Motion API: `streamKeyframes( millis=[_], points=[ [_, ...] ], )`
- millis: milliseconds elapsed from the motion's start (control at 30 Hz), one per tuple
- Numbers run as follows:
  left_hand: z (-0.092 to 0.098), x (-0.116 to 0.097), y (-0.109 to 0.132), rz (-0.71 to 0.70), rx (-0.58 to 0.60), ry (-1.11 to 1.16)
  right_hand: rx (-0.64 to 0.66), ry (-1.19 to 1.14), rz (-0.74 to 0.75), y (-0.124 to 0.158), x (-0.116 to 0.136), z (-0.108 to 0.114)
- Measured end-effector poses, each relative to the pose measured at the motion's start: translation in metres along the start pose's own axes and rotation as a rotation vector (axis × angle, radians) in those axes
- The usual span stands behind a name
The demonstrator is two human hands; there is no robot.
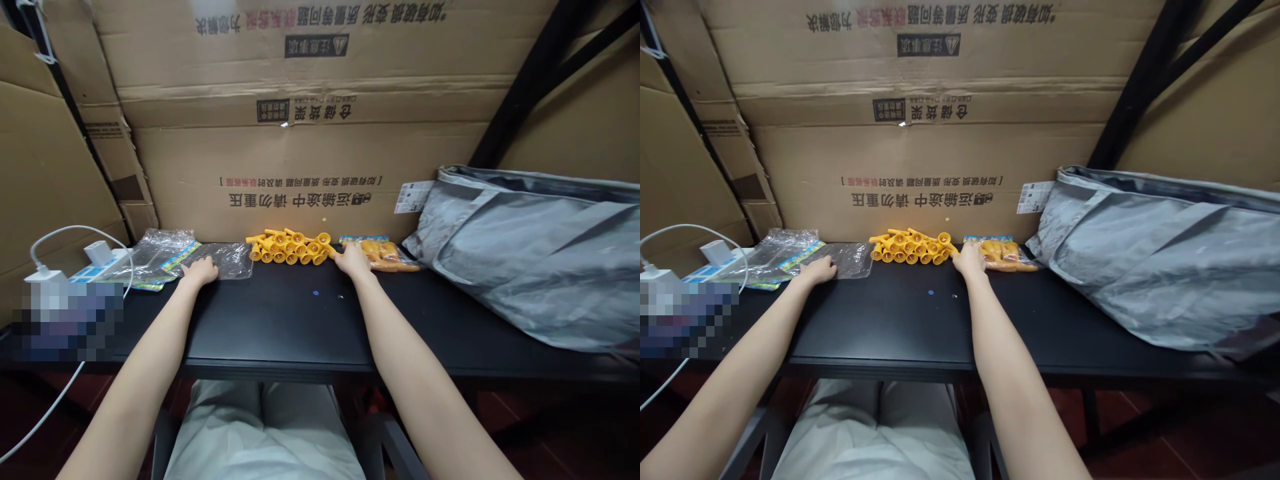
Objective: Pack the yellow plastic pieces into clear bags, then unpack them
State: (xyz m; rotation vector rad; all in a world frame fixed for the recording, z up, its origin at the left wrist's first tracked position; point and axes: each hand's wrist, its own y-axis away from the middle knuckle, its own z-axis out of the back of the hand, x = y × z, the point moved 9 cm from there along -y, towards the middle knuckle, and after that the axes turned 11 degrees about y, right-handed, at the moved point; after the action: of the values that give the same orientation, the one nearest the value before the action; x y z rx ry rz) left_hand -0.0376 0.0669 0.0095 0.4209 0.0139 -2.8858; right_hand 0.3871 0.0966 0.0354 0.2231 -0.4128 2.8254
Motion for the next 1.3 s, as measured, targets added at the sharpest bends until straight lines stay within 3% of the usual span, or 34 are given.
streamKeyframes(
  millis=[133, 300, 633, 800, 1000, 1200, 1300],
  points=[
    [0.006, 0.004, 0.003, 0.067, -0.044, -0.008, 0.069, 0.03, 0.011, 0.004, 0.005, -0.014],
    [0.011, 0.002, 0.006, 0.081, -0.115, -0.011, 0.045, -0.033, -0.024, 0.001, 0.0, -0.021],
    [0.013, 0.004, 0.008, 0.103, -0.144, 0.014, -0.038, -0.331, -0.141, -0.007, -0.016, -0.006],
    [0.011, 0.003, 0.008, 0.1, -0.136, 0.008, -0.185, -0.557, -0.212, -0.007, -0.025, 0.004],
    [0.011, 0.002, 0.009, 0.095, -0.139, 0.008, -0.369, -0.744, -0.144, -0.014, -0.026, 0.016],
    [0.011, 0.001, 0.009, 0.107, -0.142, 0.005, -0.427, -0.66, -0.169, -0.014, -0.029, 0.018],
    [0.01, 0.001, 0.01, 0.111, -0.13, 0.005, -0.313, -0.571, -0.197, -0.012, -0.029, 0.006]
  ],
)
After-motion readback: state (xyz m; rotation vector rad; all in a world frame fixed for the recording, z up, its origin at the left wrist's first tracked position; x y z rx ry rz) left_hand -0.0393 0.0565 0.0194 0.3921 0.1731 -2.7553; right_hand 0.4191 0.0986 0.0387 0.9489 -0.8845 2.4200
